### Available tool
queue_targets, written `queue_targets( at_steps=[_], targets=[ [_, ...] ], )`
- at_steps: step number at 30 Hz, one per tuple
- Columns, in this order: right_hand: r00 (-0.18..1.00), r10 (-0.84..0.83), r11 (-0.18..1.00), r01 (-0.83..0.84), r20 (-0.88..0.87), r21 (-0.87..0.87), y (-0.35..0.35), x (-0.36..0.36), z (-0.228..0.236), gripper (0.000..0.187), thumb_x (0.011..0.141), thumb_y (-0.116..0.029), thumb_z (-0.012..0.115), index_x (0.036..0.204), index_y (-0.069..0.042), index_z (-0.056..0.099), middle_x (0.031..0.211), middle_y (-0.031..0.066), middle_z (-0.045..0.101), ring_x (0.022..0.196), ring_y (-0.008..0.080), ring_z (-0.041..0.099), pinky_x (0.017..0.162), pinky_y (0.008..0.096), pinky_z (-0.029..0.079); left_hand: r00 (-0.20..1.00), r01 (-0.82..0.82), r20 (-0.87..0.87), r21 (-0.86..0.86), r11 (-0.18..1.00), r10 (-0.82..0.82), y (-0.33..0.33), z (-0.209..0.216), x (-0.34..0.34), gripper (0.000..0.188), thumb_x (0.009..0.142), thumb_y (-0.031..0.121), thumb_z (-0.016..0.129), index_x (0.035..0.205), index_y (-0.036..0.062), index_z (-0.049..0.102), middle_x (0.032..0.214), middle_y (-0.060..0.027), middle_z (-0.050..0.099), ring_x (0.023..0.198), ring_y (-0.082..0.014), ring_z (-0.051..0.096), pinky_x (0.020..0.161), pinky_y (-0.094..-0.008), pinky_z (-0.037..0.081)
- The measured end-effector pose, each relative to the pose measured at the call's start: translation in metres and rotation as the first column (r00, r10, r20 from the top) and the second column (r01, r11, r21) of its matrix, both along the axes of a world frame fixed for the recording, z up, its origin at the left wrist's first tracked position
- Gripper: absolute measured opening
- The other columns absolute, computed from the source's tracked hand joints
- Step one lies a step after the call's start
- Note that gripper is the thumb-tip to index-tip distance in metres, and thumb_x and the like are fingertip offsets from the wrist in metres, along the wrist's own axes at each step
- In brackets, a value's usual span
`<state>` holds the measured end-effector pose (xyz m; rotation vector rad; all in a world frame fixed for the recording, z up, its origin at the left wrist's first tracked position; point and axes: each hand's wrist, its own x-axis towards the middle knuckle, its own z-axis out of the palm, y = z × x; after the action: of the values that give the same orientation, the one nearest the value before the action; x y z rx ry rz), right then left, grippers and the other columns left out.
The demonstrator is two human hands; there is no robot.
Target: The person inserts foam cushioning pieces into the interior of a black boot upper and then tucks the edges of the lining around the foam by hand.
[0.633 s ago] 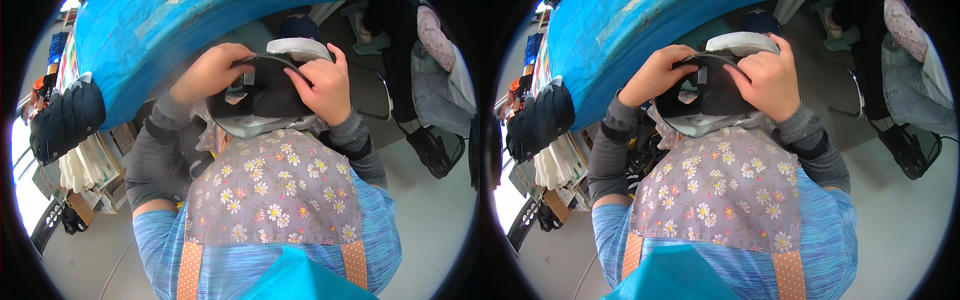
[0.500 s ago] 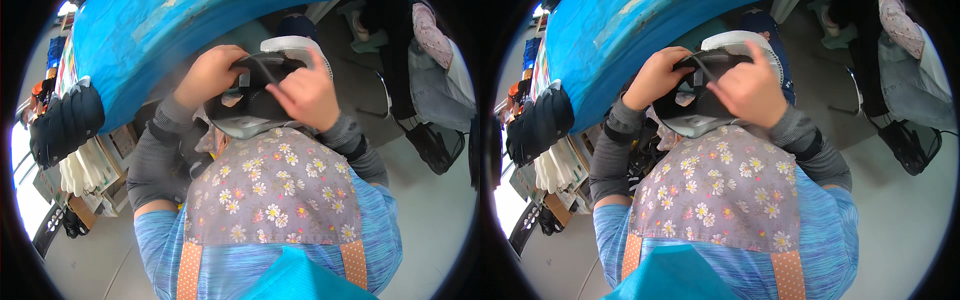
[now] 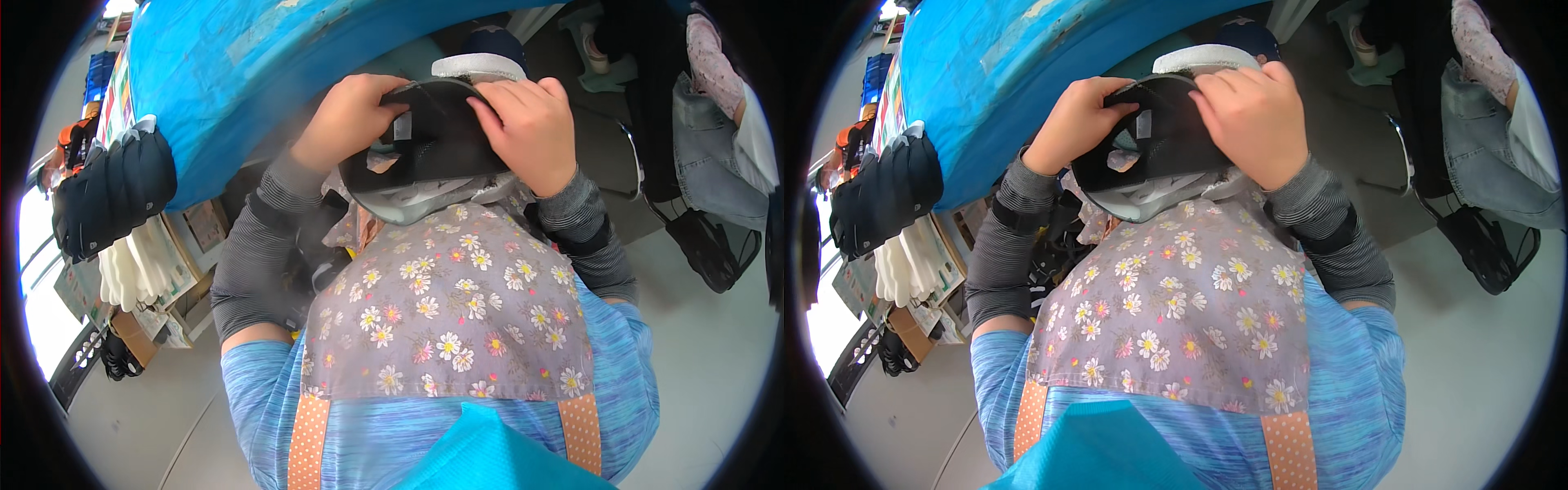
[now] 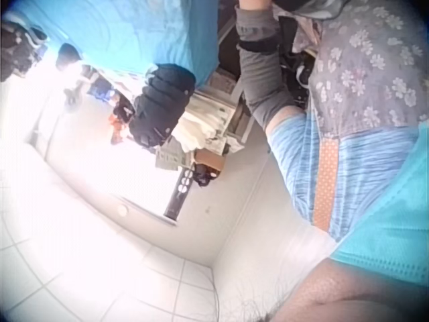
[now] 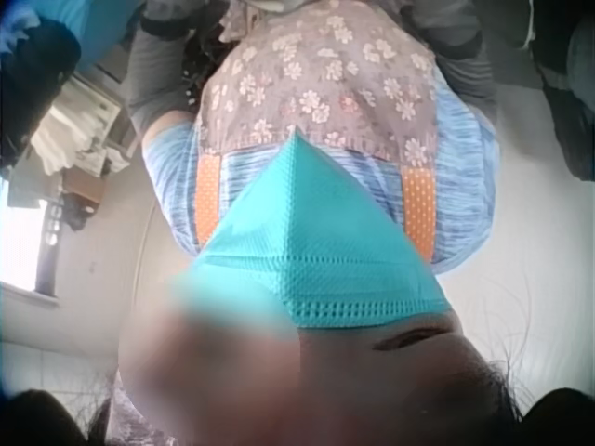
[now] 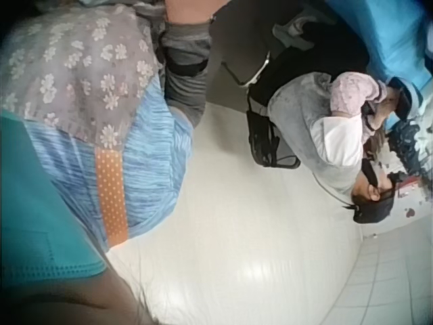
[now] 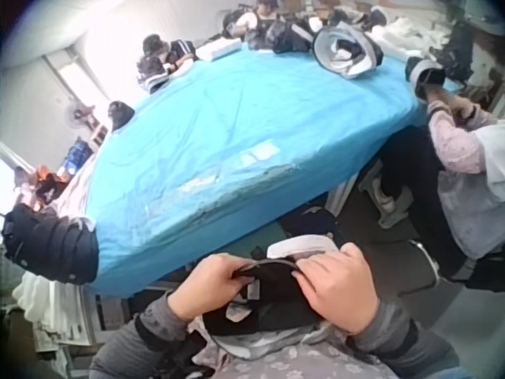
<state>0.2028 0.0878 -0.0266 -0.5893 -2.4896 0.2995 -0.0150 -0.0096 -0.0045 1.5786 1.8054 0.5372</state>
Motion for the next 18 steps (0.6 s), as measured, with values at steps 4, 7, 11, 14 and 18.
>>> queue_targets(
  at_steps=[4,7,11,14,18],
  targets=[
    [0.971,0.029,0.932,0.06,0.238,-0.356,-0.027,-0.02,0.002,0.029,0.081,-0.033,0.071,0.086,-0.006,0.063,0.08,0.0113,0.067,0.076,0.0293,0.066,0.066,0.0403,0.051,0.982,-0.073,0.172,-0.037,0.997,0.078,0.0,-0.002,0.007,0.028,0.083,-0.001,0.062,0.111,-0.0034,0.065,0.095,-0.0172,0.071,0.078,-0.0216,0.066,0.078,-0.0319,0.052],
    [0.97,0.016,0.879,0.103,0.244,-0.466,-0.032,-0.033,-0.011,0.026,0.083,-0.029,0.069,0.084,-0.004,0.062,0.077,0.0142,0.067,0.074,0.0323,0.066,0.064,0.042,0.053,0.974,-0.118,0.195,-0.018,0.993,0.119,-0.003,-0.009,0.009,0.034,0.081,-0.007,0.056,0.114,-0.0026,0.065,0.1,-0.0154,0.072,0.091,-0.0179,0.067,0.086,-0.0306,0.05],
    [0.984,0.179,0.771,-0.142,-0.003,-0.621,-0.039,-0.037,-0.019,0.021,0.082,-0.023,0.066,0.076,-0.004,0.061,0.071,0.0175,0.062,0.07,0.0375,0.063,0.062,0.0465,0.05,0.966,-0.155,0.199,-0.054,0.987,0.162,-0.004,-0.016,0.01,0.035,0.081,-0.007,0.056,0.114,-0.0025,0.065,0.099,-0.0149,0.072,0.09,-0.0172,0.067,0.085,-0.0305,0.051],
    [0.98,0.197,0.772,-0.158,-0.004,-0.616,-0.033,-0.036,-0.016,0.019,0.082,-0.022,0.065,0.076,-0.004,0.062,0.07,0.0175,0.062,0.069,0.0381,0.062,0.061,0.0473,0.049,0.944,-0.229,0.239,-0.012,0.973,0.226,-0.004,-0.012,0.008,0.033,0.082,-0.007,0.056,0.114,-0.0029,0.065,0.098,-0.0151,0.072,0.089,-0.0172,0.067,0.084,-0.0305,0.051],
    [0.994,0.005,0.93,0.036,0.112,-0.365,-0.016,-0.022,-0.019,0.015,0.083,-0.019,0.062,0.076,-0.006,0.064,0.069,0.0136,0.064,0.063,0.0334,0.064,0.058,0.0438,0.051,0.962,-0.198,0.177,-0.069,0.978,0.207,-0.013,-0.022,-0.007,0.027,0.088,0.0,0.059,0.114,-0.0041,0.064,0.096,-0.0138,0.072,0.084,-0.0149,0.064,0.082,-0.0299,0.051]
  ],
)
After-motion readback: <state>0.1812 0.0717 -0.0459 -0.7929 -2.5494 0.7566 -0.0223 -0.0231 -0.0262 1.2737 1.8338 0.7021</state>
